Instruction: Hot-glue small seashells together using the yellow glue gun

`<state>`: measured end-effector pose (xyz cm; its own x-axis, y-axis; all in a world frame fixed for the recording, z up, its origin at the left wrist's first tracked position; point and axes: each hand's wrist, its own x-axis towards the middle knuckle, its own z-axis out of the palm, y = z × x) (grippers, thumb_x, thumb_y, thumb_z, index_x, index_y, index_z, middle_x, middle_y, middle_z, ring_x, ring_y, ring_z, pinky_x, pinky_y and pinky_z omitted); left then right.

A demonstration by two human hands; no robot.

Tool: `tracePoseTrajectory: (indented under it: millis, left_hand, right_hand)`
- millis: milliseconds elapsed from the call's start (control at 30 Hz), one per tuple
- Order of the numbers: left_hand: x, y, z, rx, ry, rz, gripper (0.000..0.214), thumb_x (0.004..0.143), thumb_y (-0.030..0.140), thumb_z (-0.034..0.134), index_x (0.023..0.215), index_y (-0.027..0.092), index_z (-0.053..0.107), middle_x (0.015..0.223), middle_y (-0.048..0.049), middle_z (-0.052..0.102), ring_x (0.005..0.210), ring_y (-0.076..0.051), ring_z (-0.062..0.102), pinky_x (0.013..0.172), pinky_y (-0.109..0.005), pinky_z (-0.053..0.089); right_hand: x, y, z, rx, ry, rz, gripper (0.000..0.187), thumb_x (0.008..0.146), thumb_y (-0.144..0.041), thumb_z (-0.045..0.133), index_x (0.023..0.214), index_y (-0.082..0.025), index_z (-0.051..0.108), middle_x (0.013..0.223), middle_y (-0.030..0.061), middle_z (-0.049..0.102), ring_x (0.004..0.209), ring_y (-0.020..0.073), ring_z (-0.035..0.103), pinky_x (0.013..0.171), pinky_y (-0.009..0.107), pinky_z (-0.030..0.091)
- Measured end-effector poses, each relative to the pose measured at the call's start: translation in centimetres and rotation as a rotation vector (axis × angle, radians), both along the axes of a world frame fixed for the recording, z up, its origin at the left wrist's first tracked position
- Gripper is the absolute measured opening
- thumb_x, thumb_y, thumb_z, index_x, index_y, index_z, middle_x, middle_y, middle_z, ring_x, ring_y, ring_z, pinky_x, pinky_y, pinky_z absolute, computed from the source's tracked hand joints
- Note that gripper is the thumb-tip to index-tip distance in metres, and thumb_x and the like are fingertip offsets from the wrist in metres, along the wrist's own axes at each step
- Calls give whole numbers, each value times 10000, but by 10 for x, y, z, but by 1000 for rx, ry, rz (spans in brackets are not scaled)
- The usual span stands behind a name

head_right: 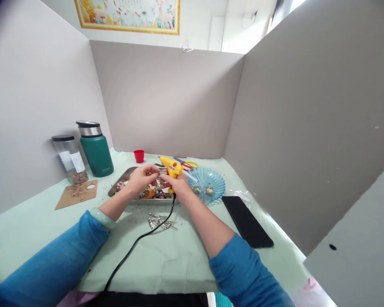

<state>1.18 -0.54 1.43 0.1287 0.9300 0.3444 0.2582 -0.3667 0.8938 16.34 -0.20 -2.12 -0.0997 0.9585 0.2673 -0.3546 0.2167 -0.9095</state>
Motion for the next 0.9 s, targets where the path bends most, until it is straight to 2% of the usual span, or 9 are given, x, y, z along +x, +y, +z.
tracePoseTrajectory:
  millis: [133, 300, 400, 533, 700, 800, 900]
  left_hand:
    - [0, -1, 2, -96, -151, -105, 111, 678, 174, 633, 784, 157, 603, 632, 30, 620, 465, -91, 575, 498, -216, 477]
    - [-2, 3, -3, -173, -167, -163, 194, 677, 181, 656, 850, 164, 570, 605, 33, 629, 466, -110, 604, 509, -234, 515]
    - [-3, 7, -7, -179, -128, -126, 206, 657, 164, 653, 799, 182, 505, 545, 50, 601, 453, -135, 625, 489, -236, 515]
    - [-2, 8, -8, -190, -89, -90, 201, 653, 145, 616, 810, 190, 499, 544, 40, 628, 514, -156, 669, 559, -260, 562]
    - [-2, 5, -3, -260, -73, -65, 246, 627, 111, 607, 861, 178, 573, 566, 19, 662, 523, -164, 676, 584, -267, 586]
    - [-1, 4, -2, -344, -98, -26, 245, 636, 95, 612, 875, 148, 616, 593, -26, 694, 598, -175, 711, 651, -257, 598]
    - [-1, 5, -2, -383, -106, -57, 254, 636, 116, 662, 888, 138, 635, 650, -57, 724, 680, -202, 739, 711, -274, 607]
  right_hand:
    - [1, 1, 0, 5, 19, 9, 452, 561, -345, 853, 916, -181, 628, 739, -7, 647, 625, 140, 639, 529, 249, 530]
    - [0, 1, -2, 27, -24, 9, 412, 594, -348, 831, 908, -181, 624, 740, -2, 650, 614, 140, 629, 541, 253, 520]
    - [-2, 1, -2, 80, -119, 11, 353, 633, -338, 800, 910, -195, 635, 743, -20, 642, 627, 130, 622, 562, 247, 514]
    - [-5, 0, 1, 2, -146, 2, 328, 647, -305, 774, 910, -201, 608, 734, -42, 617, 604, 114, 604, 575, 244, 514]
    - [-8, 0, 3, -24, -161, -93, 321, 644, -252, 756, 919, -206, 597, 741, -41, 606, 621, 119, 587, 555, 229, 499]
    - [-7, 2, 0, -14, -229, -121, 294, 667, -240, 727, 932, -212, 602, 758, -35, 613, 641, 131, 596, 558, 233, 506]
    - [-7, 6, -3, 10, -346, -168, 297, 701, -262, 702, 985, -223, 622, 767, -32, 626, 643, 141, 603, 543, 233, 500]
